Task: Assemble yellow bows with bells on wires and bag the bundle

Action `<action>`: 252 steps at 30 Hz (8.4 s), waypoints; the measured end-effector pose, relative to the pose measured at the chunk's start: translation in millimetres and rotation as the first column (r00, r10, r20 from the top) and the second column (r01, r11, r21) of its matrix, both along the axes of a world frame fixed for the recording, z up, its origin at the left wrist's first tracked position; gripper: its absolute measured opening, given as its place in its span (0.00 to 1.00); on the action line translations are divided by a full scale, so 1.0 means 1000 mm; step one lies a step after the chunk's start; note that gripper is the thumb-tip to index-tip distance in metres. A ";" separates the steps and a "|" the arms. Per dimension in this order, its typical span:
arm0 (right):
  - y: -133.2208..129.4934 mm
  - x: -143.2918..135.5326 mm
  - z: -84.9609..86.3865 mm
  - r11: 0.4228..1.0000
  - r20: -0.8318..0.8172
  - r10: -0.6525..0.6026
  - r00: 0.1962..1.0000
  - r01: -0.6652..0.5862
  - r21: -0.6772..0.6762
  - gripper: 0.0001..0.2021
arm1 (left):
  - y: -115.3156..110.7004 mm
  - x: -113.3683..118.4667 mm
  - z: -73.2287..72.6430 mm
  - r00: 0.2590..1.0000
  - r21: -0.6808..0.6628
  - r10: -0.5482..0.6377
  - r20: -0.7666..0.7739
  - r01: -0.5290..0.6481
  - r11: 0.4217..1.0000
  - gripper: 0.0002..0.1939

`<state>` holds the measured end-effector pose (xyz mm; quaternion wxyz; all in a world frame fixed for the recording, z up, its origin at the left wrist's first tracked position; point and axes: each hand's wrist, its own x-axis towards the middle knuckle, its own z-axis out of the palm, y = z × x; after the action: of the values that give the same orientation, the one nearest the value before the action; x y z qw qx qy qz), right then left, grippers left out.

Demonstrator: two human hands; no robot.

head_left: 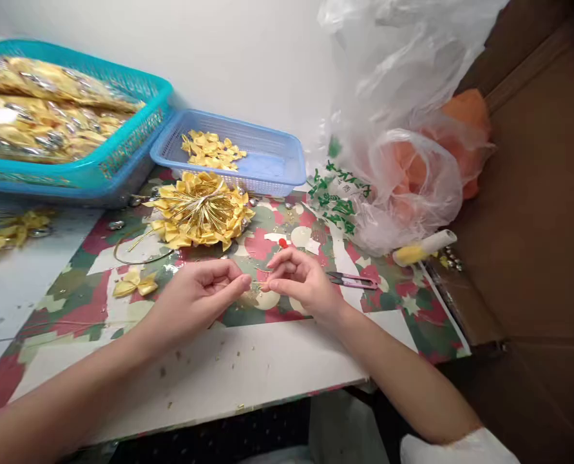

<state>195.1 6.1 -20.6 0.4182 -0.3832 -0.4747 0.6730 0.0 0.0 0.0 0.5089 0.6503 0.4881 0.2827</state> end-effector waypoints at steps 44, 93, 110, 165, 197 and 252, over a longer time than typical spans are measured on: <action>0.001 0.007 0.010 0.923 -0.189 0.065 0.980 -0.131 -0.362 0.09 | 0.006 0.002 -0.003 0.989 0.102 -0.013 -0.149 0.029 0.994 0.24; -0.018 0.010 0.016 0.652 0.479 -0.181 0.859 -0.259 0.712 0.07 | -0.008 0.006 0.010 0.951 0.303 -0.298 -0.085 0.309 0.901 0.20; -0.020 0.010 0.017 0.576 0.426 -0.292 0.856 -0.198 0.793 0.11 | -0.007 0.002 0.002 0.965 0.313 -0.209 -0.156 0.249 0.917 0.15; -0.036 0.115 0.035 0.874 0.881 -0.420 0.217 -0.166 0.457 0.11 | -0.008 0.003 0.001 0.969 -0.226 -0.178 0.172 0.215 0.950 0.19; -0.100 -0.021 0.010 0.948 0.250 -0.301 0.920 0.318 -0.030 0.18 | -0.010 0.006 -0.003 0.928 -0.360 -0.164 0.335 0.287 0.887 0.19; -0.024 0.008 -0.005 0.707 0.063 -0.698 0.713 0.701 -0.095 0.15 | 0.020 -0.034 0.034 0.371 -0.329 0.441 0.817 -0.327 0.886 0.08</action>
<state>203.1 -18.2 -25.3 0.6145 -0.5646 -0.2604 0.4856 -33.8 20.0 34.5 0.6403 0.2510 0.3102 0.6564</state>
